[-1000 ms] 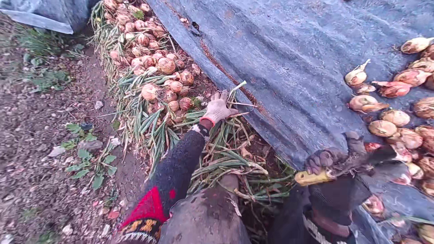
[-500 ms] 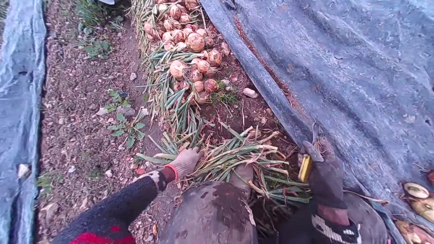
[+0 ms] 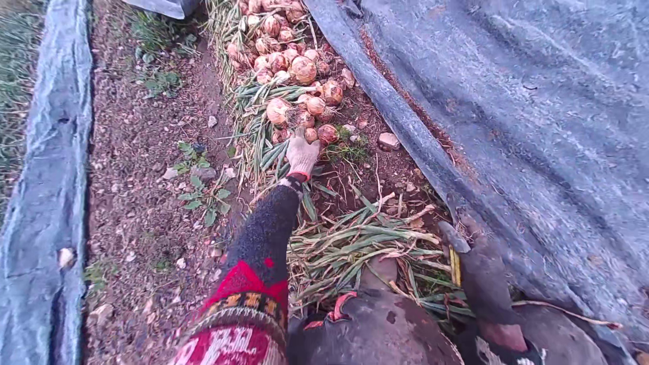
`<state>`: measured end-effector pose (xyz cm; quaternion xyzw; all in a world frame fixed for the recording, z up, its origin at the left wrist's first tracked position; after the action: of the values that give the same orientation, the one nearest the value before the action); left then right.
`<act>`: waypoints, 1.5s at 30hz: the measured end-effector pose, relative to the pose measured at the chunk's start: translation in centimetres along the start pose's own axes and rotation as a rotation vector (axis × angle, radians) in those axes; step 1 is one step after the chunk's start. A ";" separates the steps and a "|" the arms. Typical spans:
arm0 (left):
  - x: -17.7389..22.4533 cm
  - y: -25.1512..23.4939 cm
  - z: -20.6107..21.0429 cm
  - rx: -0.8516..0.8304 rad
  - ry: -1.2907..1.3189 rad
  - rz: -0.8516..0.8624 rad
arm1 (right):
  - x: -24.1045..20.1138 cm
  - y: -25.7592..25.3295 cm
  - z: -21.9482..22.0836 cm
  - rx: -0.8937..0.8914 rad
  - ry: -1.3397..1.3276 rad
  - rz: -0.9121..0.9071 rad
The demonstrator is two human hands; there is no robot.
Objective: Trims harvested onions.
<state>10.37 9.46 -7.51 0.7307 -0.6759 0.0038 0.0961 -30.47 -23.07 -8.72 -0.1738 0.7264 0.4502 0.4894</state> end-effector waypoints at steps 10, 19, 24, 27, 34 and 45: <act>8.7 18.7 3.5 -0.891 1.104 0.258 | 0.2 0.2 5.9 -0.149 -0.037 0.005; 12.8 28.5 3.5 -1.183 0.688 0.677 | -0.9 1.2 6.9 -0.136 -0.214 -0.152; 9.6 23.6 5.1 -0.627 0.504 0.434 | -4.7 4.4 5.7 -0.159 -0.356 -0.283; 7.3 20.6 5.6 -0.770 1.017 0.036 | -5.3 4.6 4.3 -0.074 -0.364 -0.305; 15.0 29.6 -0.2 -0.559 0.105 0.796 | 2.7 3.6 8.9 -0.413 -0.463 0.303; 18.6 17.6 -5.3 0.003 0.120 0.722 | -7.9 5.2 -8.3 -0.260 -1.173 -0.533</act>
<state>-4.73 -9.37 2.55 0.4436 -0.8834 0.0815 0.1270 -34.99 -28.60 1.59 -0.1313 0.2108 0.4180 0.8739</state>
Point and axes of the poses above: each hand's wrist, its own y-axis away from the middle knuckle, its own z-axis out of the palm, x = y × z, the point moved 9 cm from there along -y, towards the middle knuckle, and after that the axes turned 3 degrees about -x, right-handed, at the moved point
